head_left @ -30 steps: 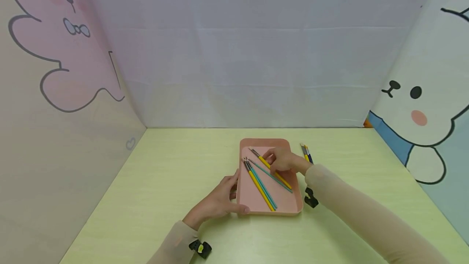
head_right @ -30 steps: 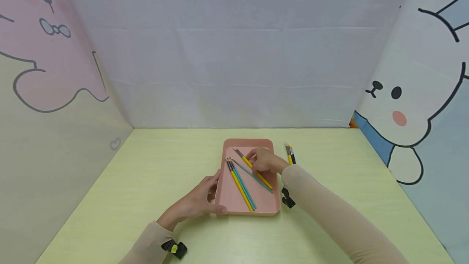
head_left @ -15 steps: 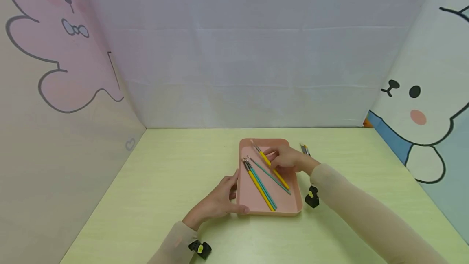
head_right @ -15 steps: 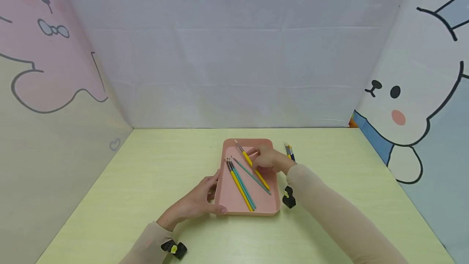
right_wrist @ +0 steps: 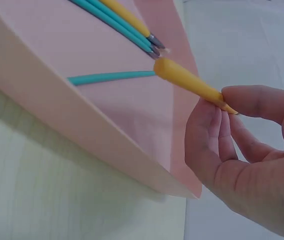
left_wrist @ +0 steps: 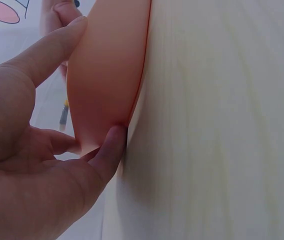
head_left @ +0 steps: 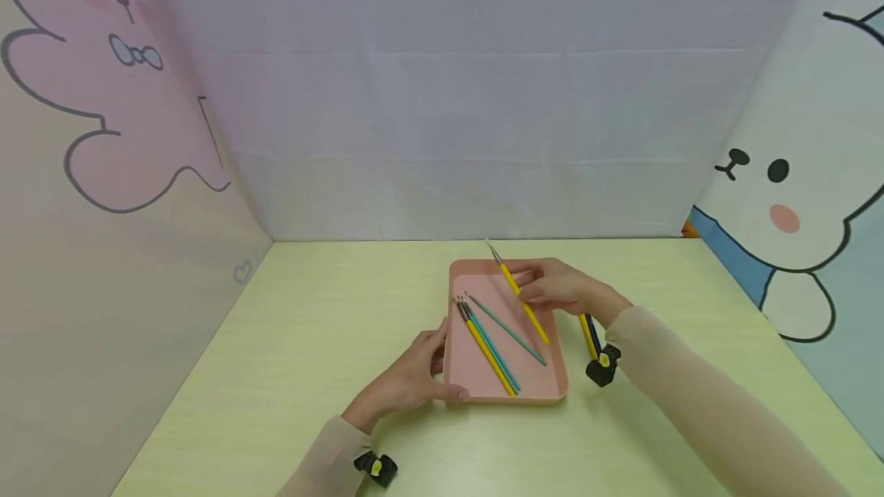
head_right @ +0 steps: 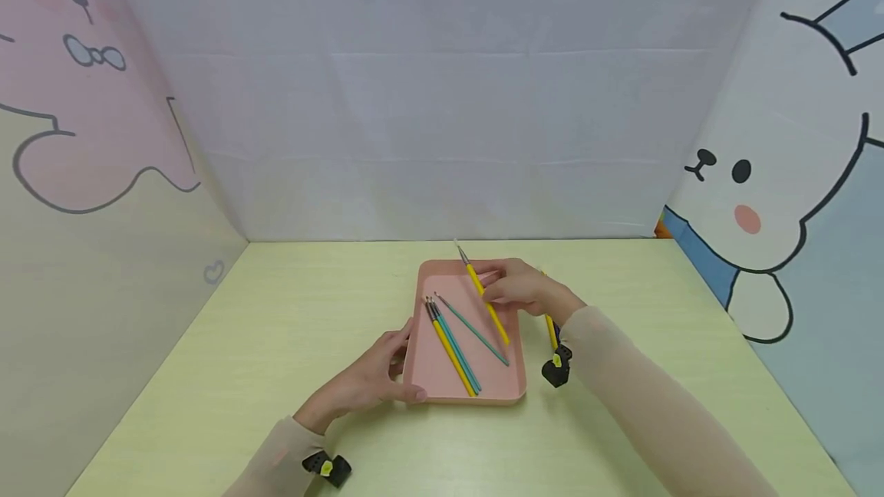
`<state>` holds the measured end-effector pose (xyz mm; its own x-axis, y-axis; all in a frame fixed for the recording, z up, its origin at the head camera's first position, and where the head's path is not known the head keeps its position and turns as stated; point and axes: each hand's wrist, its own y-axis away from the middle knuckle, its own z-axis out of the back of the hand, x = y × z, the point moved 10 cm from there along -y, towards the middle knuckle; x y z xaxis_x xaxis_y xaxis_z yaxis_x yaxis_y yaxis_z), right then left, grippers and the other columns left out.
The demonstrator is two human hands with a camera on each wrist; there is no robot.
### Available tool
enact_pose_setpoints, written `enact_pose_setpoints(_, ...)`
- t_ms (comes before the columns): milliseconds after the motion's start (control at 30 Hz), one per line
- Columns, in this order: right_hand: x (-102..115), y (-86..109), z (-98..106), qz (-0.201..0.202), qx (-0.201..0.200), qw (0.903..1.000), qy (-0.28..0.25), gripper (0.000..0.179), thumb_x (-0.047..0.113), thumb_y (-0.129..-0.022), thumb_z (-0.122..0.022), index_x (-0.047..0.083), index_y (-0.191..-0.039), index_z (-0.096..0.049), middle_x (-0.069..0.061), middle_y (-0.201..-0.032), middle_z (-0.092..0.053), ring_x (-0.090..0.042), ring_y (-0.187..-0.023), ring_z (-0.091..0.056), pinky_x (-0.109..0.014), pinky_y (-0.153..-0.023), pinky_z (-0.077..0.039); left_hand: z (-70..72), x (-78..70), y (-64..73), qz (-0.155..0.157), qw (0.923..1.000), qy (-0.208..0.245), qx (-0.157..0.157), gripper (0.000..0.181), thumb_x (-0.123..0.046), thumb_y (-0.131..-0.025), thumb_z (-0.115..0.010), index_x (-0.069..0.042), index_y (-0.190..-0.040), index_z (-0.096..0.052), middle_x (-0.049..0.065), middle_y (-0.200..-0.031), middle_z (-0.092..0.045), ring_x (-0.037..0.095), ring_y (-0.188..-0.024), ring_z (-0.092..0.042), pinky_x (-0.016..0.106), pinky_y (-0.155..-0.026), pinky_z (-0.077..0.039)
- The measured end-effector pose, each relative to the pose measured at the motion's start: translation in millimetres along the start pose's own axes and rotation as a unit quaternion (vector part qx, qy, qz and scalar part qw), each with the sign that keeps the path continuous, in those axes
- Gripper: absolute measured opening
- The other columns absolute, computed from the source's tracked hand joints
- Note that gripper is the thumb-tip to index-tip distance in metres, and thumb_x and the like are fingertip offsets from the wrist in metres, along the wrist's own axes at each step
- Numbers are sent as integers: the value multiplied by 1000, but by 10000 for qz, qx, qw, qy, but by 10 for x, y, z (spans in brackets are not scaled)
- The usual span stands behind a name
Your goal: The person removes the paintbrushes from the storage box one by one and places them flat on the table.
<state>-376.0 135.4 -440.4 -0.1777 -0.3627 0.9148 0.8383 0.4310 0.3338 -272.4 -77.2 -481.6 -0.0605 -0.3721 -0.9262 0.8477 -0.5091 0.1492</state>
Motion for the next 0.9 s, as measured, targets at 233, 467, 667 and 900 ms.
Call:
enact_pose_setpoints(233,-18,156,110,98,-93,9996,-244,69,0,-102,-60,8,-166,-35,-29,-156,-42,-42,-134,-52,-34,-96,-61,7,-11,-6,-16,10000,-10,18,125,-20,-85,-93,-22,-172,-3,19,-160,-28,30,-141,-52,37,-115,-51)
enact_pose_setpoints(467,-123,342,282,65,-266,9992,-307,68,4,-105,-60,5,-166,-31,-29,-157,-40,-39,-132,-55,-35,-101,-60,-5,-25,-15,-66,9999,11,83,125,-17,-85,-93,-19,-172,-3,20,-160,-28,27,-139,-54,32,-113,-52)
enact_pose_setpoints(667,-239,461,449,75,-445,9987,-243,70,6,-105,-61,0,-166,-27,-31,-158,-37,-35,-125,-59,-34,-99,-61,-7,-12,-23,-74,9999,-21,78,124,-16,-86,-92,-19,-172,-3,21,-160,-29,27,-140,-52,33,-113,-51)
enact_pose_setpoints(900,-389,589,649,-78,-726,9969,-290,71,7,-107,-60,0,-167,-23,-33,-162,-31,-32,-127,-59,-38,-103,-60,-11,-34,-5,-98,9998,137,96,125,-13,-86,-91,-19,-172,-2,22,-160,-26,29,-140,-52,37,-115,-51)
